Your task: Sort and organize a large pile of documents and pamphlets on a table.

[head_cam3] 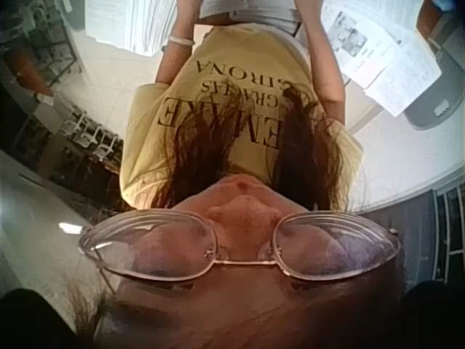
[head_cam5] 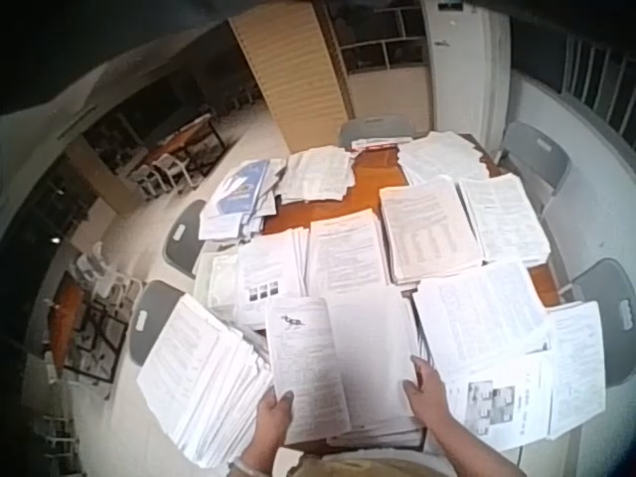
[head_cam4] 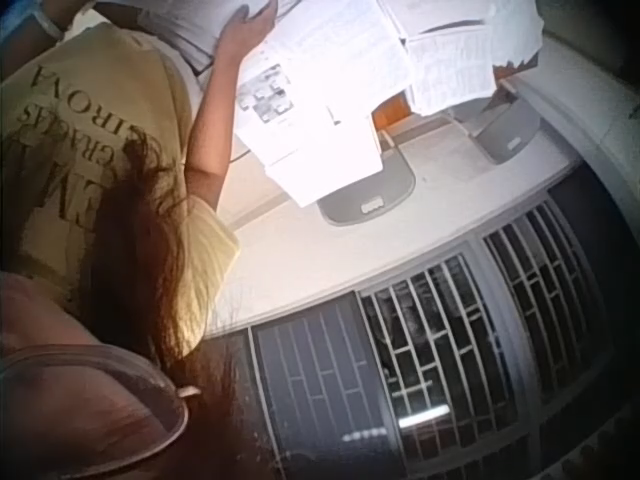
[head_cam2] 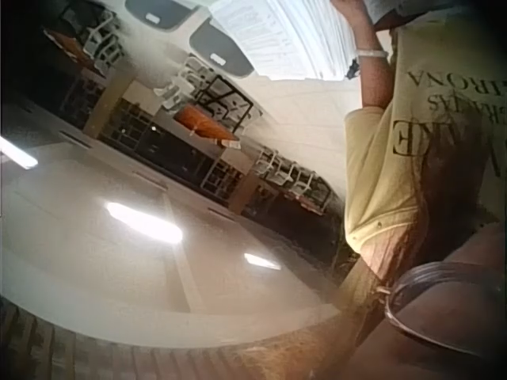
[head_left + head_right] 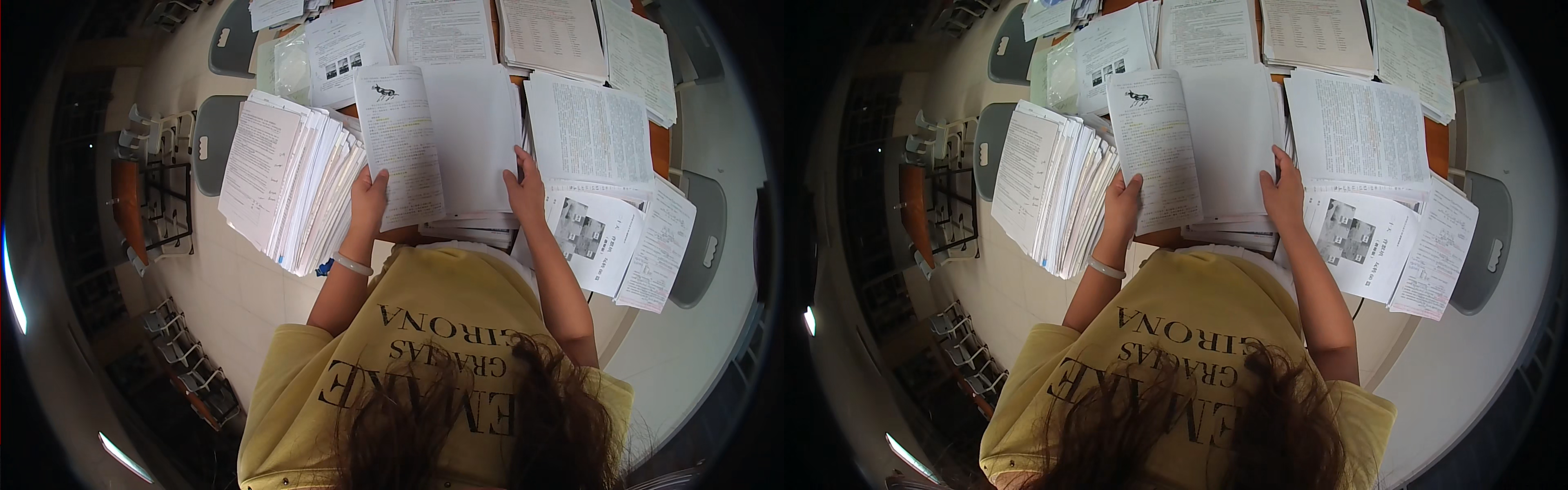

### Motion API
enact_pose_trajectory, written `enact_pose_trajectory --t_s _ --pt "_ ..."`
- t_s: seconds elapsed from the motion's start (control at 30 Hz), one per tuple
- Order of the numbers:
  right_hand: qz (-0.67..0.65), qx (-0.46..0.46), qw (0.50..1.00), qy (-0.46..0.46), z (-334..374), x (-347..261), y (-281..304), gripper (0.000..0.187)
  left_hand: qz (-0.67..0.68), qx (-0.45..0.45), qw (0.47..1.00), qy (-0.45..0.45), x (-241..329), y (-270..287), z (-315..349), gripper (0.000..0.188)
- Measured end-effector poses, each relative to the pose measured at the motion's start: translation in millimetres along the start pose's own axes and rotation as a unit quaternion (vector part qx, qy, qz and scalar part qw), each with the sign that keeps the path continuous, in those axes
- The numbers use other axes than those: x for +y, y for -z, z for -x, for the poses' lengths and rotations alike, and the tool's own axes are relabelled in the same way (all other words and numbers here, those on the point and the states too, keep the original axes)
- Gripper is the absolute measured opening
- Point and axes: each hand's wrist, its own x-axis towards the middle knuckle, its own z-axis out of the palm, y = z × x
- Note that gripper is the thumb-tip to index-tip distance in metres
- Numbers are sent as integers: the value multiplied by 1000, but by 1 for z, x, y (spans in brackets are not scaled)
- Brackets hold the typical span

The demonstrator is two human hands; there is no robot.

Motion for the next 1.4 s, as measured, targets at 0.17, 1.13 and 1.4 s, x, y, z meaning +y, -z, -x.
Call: enact_pose_trajectory --t_s 0.17,1.13,1.4 --pt "-7 9 1000 13 0 3 -2 49 4 10 1000 7 7 2 3 25" --pt "74 76 991 81 8 6 -8 31 -38 33 998 -45 6 12 6 24" --pt "92 80 978 171 17 -25 -4 26 -56 34 996 -66 0 12 3 27"
